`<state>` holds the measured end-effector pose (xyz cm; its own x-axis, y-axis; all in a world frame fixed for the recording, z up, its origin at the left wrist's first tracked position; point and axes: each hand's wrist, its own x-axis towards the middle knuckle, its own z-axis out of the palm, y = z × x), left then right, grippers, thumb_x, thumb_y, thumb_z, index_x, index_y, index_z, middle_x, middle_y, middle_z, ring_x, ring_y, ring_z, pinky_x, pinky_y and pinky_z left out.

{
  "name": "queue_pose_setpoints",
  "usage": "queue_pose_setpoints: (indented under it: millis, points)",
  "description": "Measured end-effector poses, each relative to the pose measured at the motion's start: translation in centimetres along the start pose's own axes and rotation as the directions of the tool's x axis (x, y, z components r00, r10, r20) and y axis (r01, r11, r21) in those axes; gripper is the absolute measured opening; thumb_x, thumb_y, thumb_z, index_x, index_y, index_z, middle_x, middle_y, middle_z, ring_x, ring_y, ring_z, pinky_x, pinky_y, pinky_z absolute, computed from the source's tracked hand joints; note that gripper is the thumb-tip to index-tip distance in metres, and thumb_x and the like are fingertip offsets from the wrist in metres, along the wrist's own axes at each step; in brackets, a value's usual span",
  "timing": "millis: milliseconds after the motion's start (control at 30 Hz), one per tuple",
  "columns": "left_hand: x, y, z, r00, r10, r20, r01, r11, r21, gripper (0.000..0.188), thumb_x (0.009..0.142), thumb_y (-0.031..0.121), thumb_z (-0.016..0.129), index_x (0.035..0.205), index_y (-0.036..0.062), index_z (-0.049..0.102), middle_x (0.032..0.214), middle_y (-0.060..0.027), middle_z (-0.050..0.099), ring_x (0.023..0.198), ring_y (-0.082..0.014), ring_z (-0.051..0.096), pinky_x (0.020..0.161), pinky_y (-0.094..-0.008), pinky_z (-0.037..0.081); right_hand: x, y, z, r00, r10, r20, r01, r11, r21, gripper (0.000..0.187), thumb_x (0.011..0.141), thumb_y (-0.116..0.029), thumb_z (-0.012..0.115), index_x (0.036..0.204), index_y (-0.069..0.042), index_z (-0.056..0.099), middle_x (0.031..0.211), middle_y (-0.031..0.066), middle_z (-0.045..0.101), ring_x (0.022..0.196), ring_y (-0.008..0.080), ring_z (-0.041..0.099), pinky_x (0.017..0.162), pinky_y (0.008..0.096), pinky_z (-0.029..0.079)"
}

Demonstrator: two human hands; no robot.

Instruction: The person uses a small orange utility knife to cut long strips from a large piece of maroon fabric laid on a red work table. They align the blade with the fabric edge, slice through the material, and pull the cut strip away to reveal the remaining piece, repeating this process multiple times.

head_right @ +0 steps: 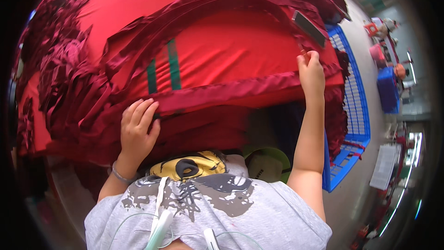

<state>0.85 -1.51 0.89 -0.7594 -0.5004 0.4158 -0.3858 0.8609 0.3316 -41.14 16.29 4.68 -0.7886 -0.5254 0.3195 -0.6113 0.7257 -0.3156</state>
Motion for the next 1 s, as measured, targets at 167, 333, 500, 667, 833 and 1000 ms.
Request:
queue_pose_setpoints:
  millis: [167, 333, 500, 667, 833, 1000]
  points:
    - [0.2, 0.0, -0.4, 0.998, -0.010, 0.058, 0.007, 0.999, 0.046, 0.039, 0.080, 0.017, 0.068, 0.118, 0.0098, 0.065, 0.119, -0.0085, 0.058, 0.117, -0.0291, 0.049, 0.098, -0.0432, 0.039, -9.7, -12.8, 1.1, 0.869, -0.481, 0.117, 0.352, 0.767, 0.537, 0.051, 0.092, -0.012, 0.060, 0.140, -0.003, 0.044, 0.087, 0.0135, 0.057, 0.073, 0.0277, 0.056, 0.070, 0.0368, 0.048]
    - [0.4, 0.2, 0.4, 0.998, 0.020, 0.056, -0.020, 1.000, -0.002, 0.041, 0.079, 0.016, 0.068, 0.119, 0.0089, 0.064, 0.129, -0.0086, 0.056, 0.122, -0.0292, 0.048, 0.100, -0.0429, 0.040, -16.1, -18.8, 2.0, 0.699, -0.693, 0.177, 0.543, 0.675, 0.499, 0.045, 0.084, -0.004, 0.061, 0.130, -0.003, 0.056, 0.082, 0.0116, 0.056, 0.071, 0.0281, 0.060, 0.062, 0.0368, 0.051]
    - [0.6, 0.2, 1.2, 0.999, 0.053, -0.005, -0.053, 0.998, 0.036, 0.046, 0.077, 0.016, 0.068, 0.122, 0.0159, 0.063, 0.127, -0.0069, 0.056, 0.118, -0.0272, 0.050, 0.097, -0.0424, 0.042, -17.5, -19.4, 2.1, 0.677, -0.709, 0.201, 0.636, 0.700, 0.325, 0.040, 0.079, -0.011, 0.066, 0.118, -0.002, 0.063, 0.069, 0.0057, 0.054, 0.062, 0.0197, 0.059, 0.050, 0.0329, 0.047]
    - [0.4, 0.1, 1.4, 0.999, 0.048, 0.004, -0.049, 0.997, 0.053, 0.048, 0.075, 0.018, 0.070, 0.122, 0.0194, 0.064, 0.128, -0.0055, 0.054, 0.118, -0.0260, 0.049, 0.096, -0.0425, 0.041, -17.6, -19.9, 2.9, 0.719, -0.679, 0.148, 0.608, 0.717, 0.341, 0.035, 0.081, -0.010, 0.065, 0.114, -0.002, 0.064, 0.066, 0.0058, 0.055, 0.057, 0.0219, 0.059, 0.049, 0.0342, 0.047]
    - [0.3, 0.1, 1.2, 0.998, 0.046, 0.030, -0.048, 0.997, 0.057, 0.049, 0.075, 0.021, 0.070, 0.124, 0.0197, 0.063, 0.130, -0.0052, 0.054, 0.120, -0.0254, 0.049, 0.098, -0.0425, 0.040, -15.3, -20.6, 4.4, 0.873, -0.462, -0.159, 0.487, 0.792, 0.369, 0.029, 0.083, -0.008, 0.064, 0.112, -0.001, 0.065, 0.072, 0.0100, 0.062, 0.061, 0.0269, 0.063, 0.052, 0.0370, 0.050]
    - [0.0, 0.2, 1.0, 0.999, -0.022, 0.031, 0.023, 0.999, -0.030, 0.051, 0.077, 0.020, 0.069, 0.126, 0.0117, 0.060, 0.134, -0.0070, 0.054, 0.122, -0.0259, 0.049, 0.100, -0.0437, 0.039, -17.3, -20.7, 2.5, 0.749, -0.658, 0.079, 0.567, 0.698, 0.438, 0.033, 0.079, -0.008, 0.066, 0.111, -0.001, 0.066, 0.065, 0.0068, 0.055, 0.056, 0.0231, 0.059, 0.050, 0.0358, 0.048]
